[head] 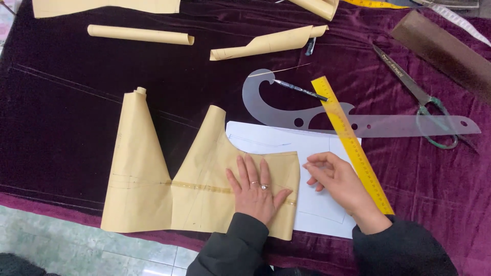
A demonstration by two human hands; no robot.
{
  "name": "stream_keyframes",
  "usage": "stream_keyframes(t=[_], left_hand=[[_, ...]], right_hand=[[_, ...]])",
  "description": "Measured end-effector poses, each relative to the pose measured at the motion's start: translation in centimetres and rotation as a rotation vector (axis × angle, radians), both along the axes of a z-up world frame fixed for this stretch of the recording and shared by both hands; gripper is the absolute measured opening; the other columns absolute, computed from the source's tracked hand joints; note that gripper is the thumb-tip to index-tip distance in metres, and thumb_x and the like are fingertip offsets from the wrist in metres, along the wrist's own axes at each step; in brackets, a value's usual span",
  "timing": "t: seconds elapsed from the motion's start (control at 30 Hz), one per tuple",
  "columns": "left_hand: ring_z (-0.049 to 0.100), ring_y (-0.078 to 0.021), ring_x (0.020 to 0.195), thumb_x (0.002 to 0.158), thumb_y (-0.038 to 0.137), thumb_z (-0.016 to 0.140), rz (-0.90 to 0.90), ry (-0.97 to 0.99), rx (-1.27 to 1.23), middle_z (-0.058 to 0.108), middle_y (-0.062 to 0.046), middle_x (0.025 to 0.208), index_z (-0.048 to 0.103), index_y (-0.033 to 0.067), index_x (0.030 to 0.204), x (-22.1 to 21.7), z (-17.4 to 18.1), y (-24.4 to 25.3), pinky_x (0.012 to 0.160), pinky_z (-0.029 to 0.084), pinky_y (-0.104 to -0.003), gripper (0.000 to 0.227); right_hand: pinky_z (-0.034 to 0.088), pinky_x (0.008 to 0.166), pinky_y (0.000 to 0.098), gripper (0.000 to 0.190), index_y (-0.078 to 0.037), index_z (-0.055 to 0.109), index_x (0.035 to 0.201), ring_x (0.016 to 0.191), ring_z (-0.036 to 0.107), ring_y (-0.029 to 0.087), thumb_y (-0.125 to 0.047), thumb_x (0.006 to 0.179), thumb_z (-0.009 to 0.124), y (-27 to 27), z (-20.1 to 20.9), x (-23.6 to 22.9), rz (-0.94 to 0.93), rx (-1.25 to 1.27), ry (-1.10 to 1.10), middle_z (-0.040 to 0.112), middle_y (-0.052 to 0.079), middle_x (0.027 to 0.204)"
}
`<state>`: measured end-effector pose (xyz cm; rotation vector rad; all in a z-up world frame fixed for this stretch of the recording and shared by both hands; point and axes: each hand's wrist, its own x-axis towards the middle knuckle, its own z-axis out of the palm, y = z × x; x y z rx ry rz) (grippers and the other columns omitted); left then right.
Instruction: The person uses a yellow ruler and a pen to draw straight lines on a piece of paper placed on a purple fabric-covered table. They then use a curved ruler to trace a curved line on the paper. Finally, they use scissors to cut the paper along the drawn lines.
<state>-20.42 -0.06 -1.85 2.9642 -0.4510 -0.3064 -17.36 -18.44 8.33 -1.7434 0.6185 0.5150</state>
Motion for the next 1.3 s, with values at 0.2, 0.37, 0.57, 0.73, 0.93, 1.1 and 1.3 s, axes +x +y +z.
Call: stream_keyframes(t=[0.2, 0.37, 0.57, 0.73, 0.93, 1.1, 1.3], left_hand=[[-0.011, -0.0499, 0.143, 0.086, 0.076, 0.032, 0.002, -0.022, -0.044, 0.004, -0.032, 0.151, 0.018, 0.0054, 0.147, -0.1, -0.4, 0.1, 0.107, -0.007, -0.073, 0.095], [-0.011, -0.0498, 0.143, 0.09, 0.072, 0.029, 0.004, -0.053, -0.054, 0.005, -0.033, 0.151, 0.018, 0.0054, 0.147, -0.2, -1.2, 0.1, 0.107, -0.008, -0.073, 0.088], [-0.012, -0.0493, 0.142, 0.093, 0.066, 0.024, 0.009, 0.048, -0.053, 0.005, -0.032, 0.15, 0.018, 0.0069, 0.147, 0.1, -0.3, 0.1, 0.106, -0.011, -0.074, 0.08], [-0.012, -0.0486, 0.142, 0.093, 0.066, 0.021, 0.012, 0.07, -0.049, 0.005, -0.032, 0.151, 0.019, 0.0089, 0.148, 0.2, 0.0, 0.1, 0.106, -0.011, -0.073, 0.079], [-0.012, -0.0499, 0.143, 0.091, 0.068, 0.025, 0.005, -0.018, -0.047, 0.004, -0.032, 0.151, 0.019, 0.0085, 0.147, -0.2, -0.4, 0.2, 0.108, -0.009, -0.073, 0.082], [-0.013, -0.0497, 0.143, 0.09, 0.072, 0.027, 0.0, -0.054, -0.048, 0.003, -0.032, 0.151, 0.018, 0.0088, 0.147, -0.2, -0.5, 0.2, 0.108, -0.009, -0.073, 0.086], [0.014, -0.0468, 0.143, 0.089, 0.074, 0.027, 0.016, -0.376, 0.007, 0.018, -0.028, 0.154, 0.033, 0.0109, 0.147, -0.2, -0.1, 0.2, 0.111, 0.012, -0.069, 0.086]], right_hand=[[0.055, 0.055, 0.029, 0.043, 0.007, 0.056, 0.125, 0.067, 0.065, 0.021, -0.016, 0.089, 0.064, 0.8, 0.0, 0.3, 0.017, 0.026, 0.033, 0.067, 0.026, 0.11], [0.05, 0.049, 0.0266, 0.041, 0.011, 0.058, 0.122, 0.06, 0.056, 0.016, -0.01, 0.088, 0.066, 1.1, -1.5, 0.1, -0.038, 0.08, 0.032, 0.065, 0.019, 0.092], [0.047, 0.042, 0.0266, 0.024, 0.01, 0.067, 0.099, 0.054, 0.052, 0.015, -0.009, 0.084, 0.069, 1.8, -1.7, -0.1, 0.084, 0.002, 0.024, 0.057, 0.013, 0.074], [0.045, 0.035, 0.0238, 0.017, 0.007, 0.066, 0.088, 0.045, 0.05, 0.013, -0.008, 0.083, 0.07, 1.3, -3.0, -0.5, 0.167, -0.027, 0.042, 0.061, 0.012, 0.068], [0.042, 0.038, 0.0257, 0.017, 0.001, 0.068, 0.086, 0.044, 0.052, 0.016, -0.016, 0.087, 0.066, 1.3, -1.8, -0.2, 0.299, -0.228, 0.106, 0.069, 0.011, 0.058], [0.038, 0.032, 0.023, 0.017, 0.0, 0.067, 0.086, 0.033, 0.047, 0.014, -0.016, 0.087, 0.064, 1.1, -1.8, -0.2, 0.302, -0.244, 0.123, 0.07, 0.011, 0.055], [0.028, 0.041, 0.0261, 0.019, -0.012, 0.067, 0.077, 0.038, 0.034, 0.011, -0.029, 0.084, 0.074, 1.8, -0.1, -0.4, 0.297, -0.282, 0.251, 0.075, 0.005, 0.058]])
